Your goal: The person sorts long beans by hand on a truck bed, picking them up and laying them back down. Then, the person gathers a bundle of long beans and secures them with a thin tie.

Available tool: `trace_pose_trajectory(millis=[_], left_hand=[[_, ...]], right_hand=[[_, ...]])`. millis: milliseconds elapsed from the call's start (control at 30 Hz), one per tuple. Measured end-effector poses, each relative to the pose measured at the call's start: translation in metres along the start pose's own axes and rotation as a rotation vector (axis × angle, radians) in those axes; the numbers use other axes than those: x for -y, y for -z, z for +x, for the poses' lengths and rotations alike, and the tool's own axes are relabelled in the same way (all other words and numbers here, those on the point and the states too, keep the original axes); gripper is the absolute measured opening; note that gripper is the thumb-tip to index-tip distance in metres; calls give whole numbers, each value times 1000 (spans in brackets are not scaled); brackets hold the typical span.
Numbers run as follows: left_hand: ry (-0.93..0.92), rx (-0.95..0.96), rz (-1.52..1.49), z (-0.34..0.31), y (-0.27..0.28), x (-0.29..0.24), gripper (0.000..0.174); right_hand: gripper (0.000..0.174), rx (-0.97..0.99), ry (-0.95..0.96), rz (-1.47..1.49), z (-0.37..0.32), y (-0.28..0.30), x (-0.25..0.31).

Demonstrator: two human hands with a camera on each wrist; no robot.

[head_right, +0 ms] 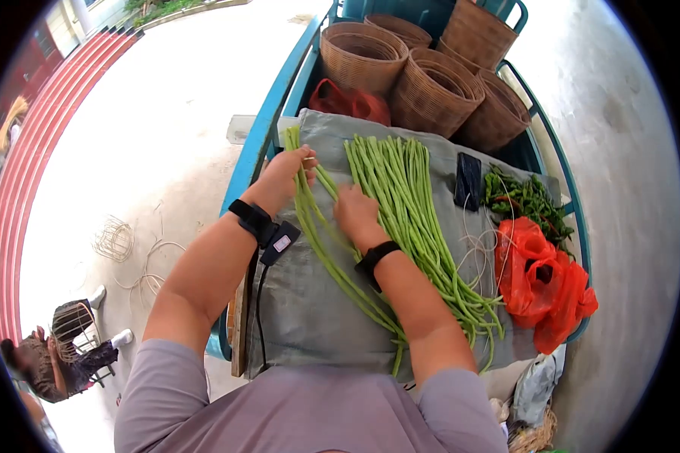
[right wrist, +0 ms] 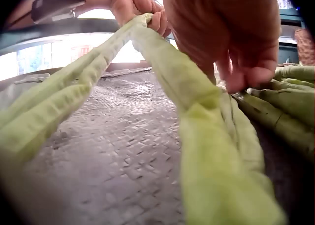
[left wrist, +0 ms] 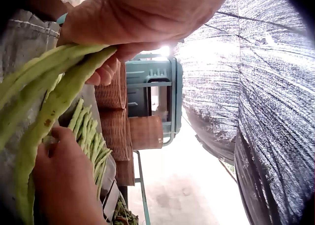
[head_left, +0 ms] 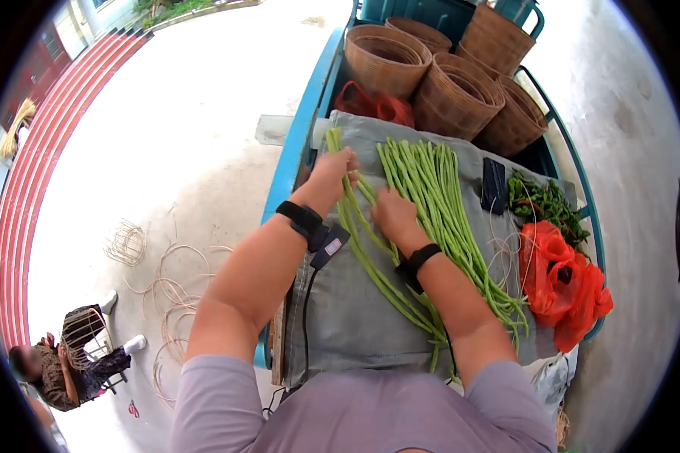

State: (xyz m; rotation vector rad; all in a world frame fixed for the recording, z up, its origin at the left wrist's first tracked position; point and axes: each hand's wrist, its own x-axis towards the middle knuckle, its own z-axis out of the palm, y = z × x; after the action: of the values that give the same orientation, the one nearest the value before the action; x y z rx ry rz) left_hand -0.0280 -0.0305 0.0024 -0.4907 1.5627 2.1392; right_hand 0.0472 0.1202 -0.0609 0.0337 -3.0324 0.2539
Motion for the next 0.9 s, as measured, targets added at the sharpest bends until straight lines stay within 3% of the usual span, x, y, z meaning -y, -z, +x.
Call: trace_pose_trajectory(millis=[133,233,333,433,533,633,900], left_hand=[[-33,55,-19,8,3,2,26],[-57,40,-48,1,0,-1,27],[-104,120,-60,-3,-2,-1,28],[-136,256,-100,-15,-9,-6,31],[-161,462,-217,-21,-13,-11,34],[-179,528,-243,-28,-13,-14,39],[-187,610,-254,-23,-14,-12,34]], right_hand=[[25,129,-157,153,0,30,3],[23,18,-335,493,-7,51,3],[21,-146,-225,950,-13,37,-7],[18,-126,-141,1323,-27,44,7],[17,-168,-178,1356,-34,42,16],[17,-31,-190,1331,-40,54,16],[15,-76,-52,1164,-38,48,6]])
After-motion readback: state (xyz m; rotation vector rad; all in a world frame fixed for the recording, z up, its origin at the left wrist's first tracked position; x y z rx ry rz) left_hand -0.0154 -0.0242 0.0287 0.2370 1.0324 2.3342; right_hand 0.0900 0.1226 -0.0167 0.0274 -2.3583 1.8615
